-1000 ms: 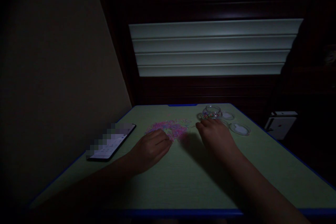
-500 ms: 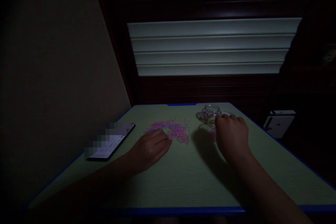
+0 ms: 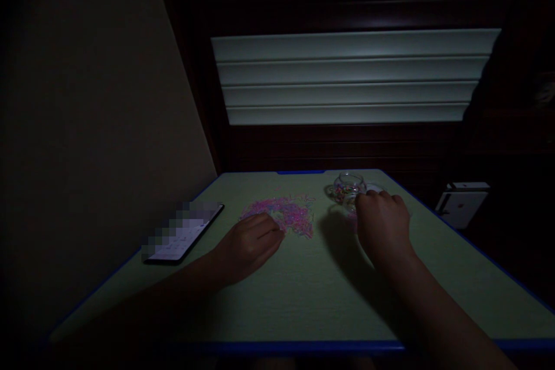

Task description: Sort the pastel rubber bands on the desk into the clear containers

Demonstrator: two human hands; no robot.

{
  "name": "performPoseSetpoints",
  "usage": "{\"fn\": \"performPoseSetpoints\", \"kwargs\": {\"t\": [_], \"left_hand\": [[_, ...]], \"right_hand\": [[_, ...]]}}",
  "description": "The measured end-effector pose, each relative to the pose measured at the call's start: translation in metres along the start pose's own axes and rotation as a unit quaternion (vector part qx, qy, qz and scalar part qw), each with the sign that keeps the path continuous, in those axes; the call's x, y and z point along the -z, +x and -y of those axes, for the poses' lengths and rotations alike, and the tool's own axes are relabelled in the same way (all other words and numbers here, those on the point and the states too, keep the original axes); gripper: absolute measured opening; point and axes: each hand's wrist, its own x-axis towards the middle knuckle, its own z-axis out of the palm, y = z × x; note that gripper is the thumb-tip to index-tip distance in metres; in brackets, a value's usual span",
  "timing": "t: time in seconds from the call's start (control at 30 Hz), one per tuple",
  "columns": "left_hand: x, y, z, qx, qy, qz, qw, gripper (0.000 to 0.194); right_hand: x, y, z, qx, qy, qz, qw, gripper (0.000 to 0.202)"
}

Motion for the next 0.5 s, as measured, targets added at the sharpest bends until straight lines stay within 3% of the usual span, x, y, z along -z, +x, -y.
{"fn": "performPoseSetpoints", "kwargs": {"t": [0.27, 0.4, 0.5], "left_hand": [[-0.002, 0.000, 0.001, 0.007, 0.012, 0.011, 1.000, 0.018], [-0.001, 0.000, 0.003, 0.014, 0.021, 0.023, 0.999, 0.017], [-0.001, 0.001, 0.006, 0.037, 0.027, 0.047, 0.998, 0.017]], "right_hand": [[0.002, 0.004, 0.004, 0.054, 0.038, -0.025, 0.997, 0.020], [0.001, 0.007, 0.016, 0.163, 0.156, -0.005, 0.974, 0.022], [-0.001, 0.005, 0.026, 0.260, 0.223, 0.056, 0.938, 0.021]]}}
